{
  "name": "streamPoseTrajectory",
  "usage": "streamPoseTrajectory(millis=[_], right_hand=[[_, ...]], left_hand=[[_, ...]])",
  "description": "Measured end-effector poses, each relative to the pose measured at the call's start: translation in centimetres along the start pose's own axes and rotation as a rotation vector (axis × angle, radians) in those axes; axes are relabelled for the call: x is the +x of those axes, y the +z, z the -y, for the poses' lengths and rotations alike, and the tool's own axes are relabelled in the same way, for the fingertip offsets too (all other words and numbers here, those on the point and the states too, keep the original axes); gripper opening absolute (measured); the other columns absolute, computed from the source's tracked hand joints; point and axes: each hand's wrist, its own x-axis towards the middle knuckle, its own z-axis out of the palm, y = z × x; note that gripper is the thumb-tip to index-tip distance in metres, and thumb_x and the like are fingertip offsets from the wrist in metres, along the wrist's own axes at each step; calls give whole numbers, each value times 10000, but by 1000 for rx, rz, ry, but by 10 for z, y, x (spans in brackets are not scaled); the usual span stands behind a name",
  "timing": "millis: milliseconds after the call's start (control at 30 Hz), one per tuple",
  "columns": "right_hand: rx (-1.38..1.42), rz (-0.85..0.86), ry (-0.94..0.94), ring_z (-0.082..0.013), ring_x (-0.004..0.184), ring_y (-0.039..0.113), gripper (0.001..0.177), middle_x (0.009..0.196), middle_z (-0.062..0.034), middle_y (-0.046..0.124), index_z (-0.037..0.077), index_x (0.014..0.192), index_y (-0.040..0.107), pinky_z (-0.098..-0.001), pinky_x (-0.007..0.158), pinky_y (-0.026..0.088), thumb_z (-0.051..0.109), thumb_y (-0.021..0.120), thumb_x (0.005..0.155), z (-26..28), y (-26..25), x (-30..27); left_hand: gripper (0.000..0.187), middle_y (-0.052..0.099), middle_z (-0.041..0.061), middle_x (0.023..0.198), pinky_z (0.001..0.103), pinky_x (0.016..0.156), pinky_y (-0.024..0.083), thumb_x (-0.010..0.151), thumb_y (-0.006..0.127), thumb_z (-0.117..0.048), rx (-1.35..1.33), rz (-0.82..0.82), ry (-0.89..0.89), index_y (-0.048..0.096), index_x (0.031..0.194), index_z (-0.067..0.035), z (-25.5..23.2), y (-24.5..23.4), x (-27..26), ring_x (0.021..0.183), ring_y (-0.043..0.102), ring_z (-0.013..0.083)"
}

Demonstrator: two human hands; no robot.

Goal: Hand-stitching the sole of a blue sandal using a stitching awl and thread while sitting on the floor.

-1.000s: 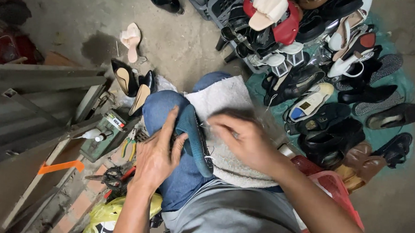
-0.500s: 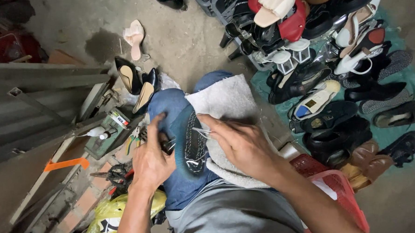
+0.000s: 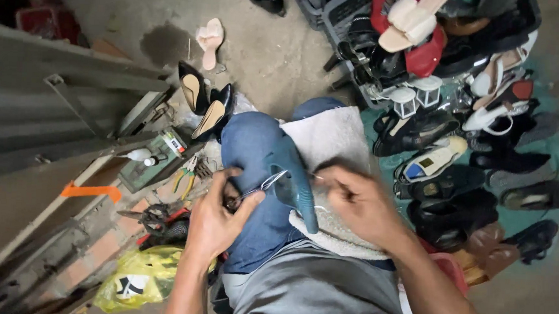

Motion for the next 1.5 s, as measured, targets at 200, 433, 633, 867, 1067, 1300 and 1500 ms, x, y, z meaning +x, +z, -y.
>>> streamPoseTrajectory(millis=[200,433,633,867,1067,1300,1500], right_hand=[[636,120,-275,-351,1082,654,256,1360,-346,605,-1,825,662,-423,838,507,221,556,893,10,-16,-1],[408,122,-288,-258,834,658,725,1435,-290,540,-70,1341,548,-342,588,542,211,745,702,31,5,2],[35,83,-138,-255,952,563,895,1549,-254,405,-59,1488,375,-310,640,526,248,824,777,37,8,-2],[-38,158,-12,-397,1108,578,901,1431,-272,510,-47,1458,453,-506,780,516,474,755,788,10,-6,-8],[-103,228,42,-250,744,638,676,1002,-148,699,66,1244,663,-411,567,516,555,738,784,-2,-14,-9],[-16,158,102,-177,735,590,708,901,-86,707,-11,1156,685,-314,639,477,585,668,773,-4,-19,-12],[128,248,90,-176,779,620,841,1008,-117,693,-67,1211,636,-278,611,495,621,716,735,-25,-36,-12]], left_hand=[[140,586,-35,522,214,461,455,941,732,-163,-561,-150,259,733,803,-139,27,18,-1,489,516,62],[234,746,130,961,411,654,545,832,842,-108,-444,-385,422,684,1005,-101,-9,19,-1,753,703,330],[322,753,141,906,442,608,591,888,745,-42,-200,-456,600,697,1204,-82,-28,26,5,748,740,345],[217,682,5,727,429,503,556,845,648,-148,16,-278,555,727,1029,-231,-29,41,-7,590,699,308],[255,671,48,724,511,494,556,827,661,-181,160,-239,497,729,1071,-205,-16,71,1,580,692,357],[193,782,56,904,307,593,589,889,675,-241,-374,368,407,710,964,-67,-29,3,-22,701,705,160],[279,819,69,778,279,459,459,852,756,-290,-126,148,-283,846,1069,-139,58,-74,-30,509,589,156]])
